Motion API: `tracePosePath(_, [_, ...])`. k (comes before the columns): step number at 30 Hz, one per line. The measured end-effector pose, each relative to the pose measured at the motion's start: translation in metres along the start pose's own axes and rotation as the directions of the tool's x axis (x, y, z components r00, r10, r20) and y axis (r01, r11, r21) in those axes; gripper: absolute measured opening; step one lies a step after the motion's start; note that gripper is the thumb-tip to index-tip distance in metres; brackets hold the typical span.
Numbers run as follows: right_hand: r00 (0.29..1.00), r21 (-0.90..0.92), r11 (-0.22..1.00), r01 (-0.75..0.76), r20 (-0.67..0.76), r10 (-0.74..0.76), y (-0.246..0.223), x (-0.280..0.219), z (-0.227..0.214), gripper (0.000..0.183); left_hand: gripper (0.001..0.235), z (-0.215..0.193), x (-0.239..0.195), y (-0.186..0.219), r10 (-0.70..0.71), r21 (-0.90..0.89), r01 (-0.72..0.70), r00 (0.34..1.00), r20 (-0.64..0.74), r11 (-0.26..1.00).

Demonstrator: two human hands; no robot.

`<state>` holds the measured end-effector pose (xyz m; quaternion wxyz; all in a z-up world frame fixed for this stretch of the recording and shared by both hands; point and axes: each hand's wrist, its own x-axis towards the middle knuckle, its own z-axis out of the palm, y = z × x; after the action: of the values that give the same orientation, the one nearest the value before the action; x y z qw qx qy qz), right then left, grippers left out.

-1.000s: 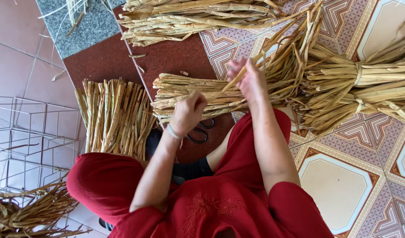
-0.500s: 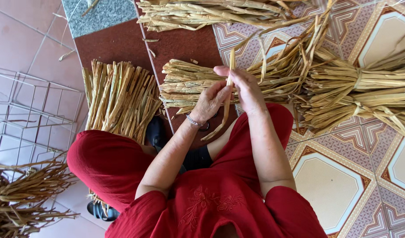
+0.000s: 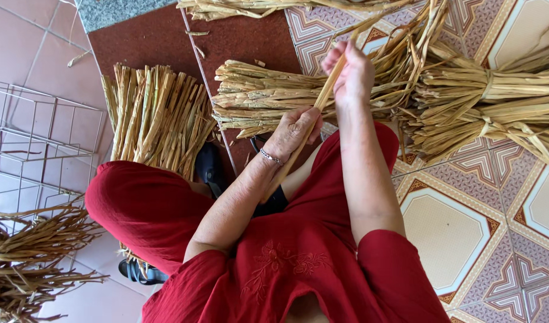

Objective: The person sits on a tiled floor and uses scissors to trim the ends of dried plant stalks. They repeatedly pick up stalks, cut off the tips, and place the trimmed pieces into a pile.

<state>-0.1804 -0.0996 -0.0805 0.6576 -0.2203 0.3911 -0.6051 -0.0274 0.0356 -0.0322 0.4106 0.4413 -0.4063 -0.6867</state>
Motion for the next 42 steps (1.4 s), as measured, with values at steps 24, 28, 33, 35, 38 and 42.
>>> tracePosePath(24, [0.817, -0.110, 0.918, 0.382, -0.423, -0.391, -0.056, 0.117, -0.128, 0.023, 0.032, 0.024, -0.066, -0.023, -0.171, -0.174, 0.190, 0.978, 0.121, 0.966])
tracePosePath(28, [0.835, -0.090, 0.915, 0.393, -0.381, -0.396, -0.045, 0.126, -0.145, 0.028, 0.030, 0.017, -0.073, -0.024, -0.177, -0.151, 0.196, 0.975, 0.132, 0.969])
tracePosePath(33, [0.904, -0.046, 0.971, 0.233, -0.359, -0.234, -0.041, 0.136, -0.153, 0.038, 0.024, -0.007, -0.068, -0.021, -0.095, -0.087, 0.107, 0.987, 0.133, 0.990])
tracePosePath(35, [0.941, 0.035, 0.985, 0.168, -0.304, -0.150, -0.042, 0.138, -0.153, 0.041, 0.020, -0.031, -0.051, -0.018, -0.022, 0.061, 0.020, 0.999, 0.034, 0.998])
tracePosePath(38, [0.947, 0.100, 0.989, 0.105, -0.312, -0.069, -0.048, 0.145, -0.152, 0.038, 0.017, -0.082, -0.023, -0.014, -0.036, 0.054, 0.045, 0.987, -0.160, 0.998])
tracePosePath(42, [0.966, 0.037, 0.990, 0.137, -0.224, -0.125, -0.042, 0.162, -0.147, 0.028, 0.008, -0.166, 0.035, 0.001, 0.218, 0.387, -0.071, 0.911, -0.351, 0.919])
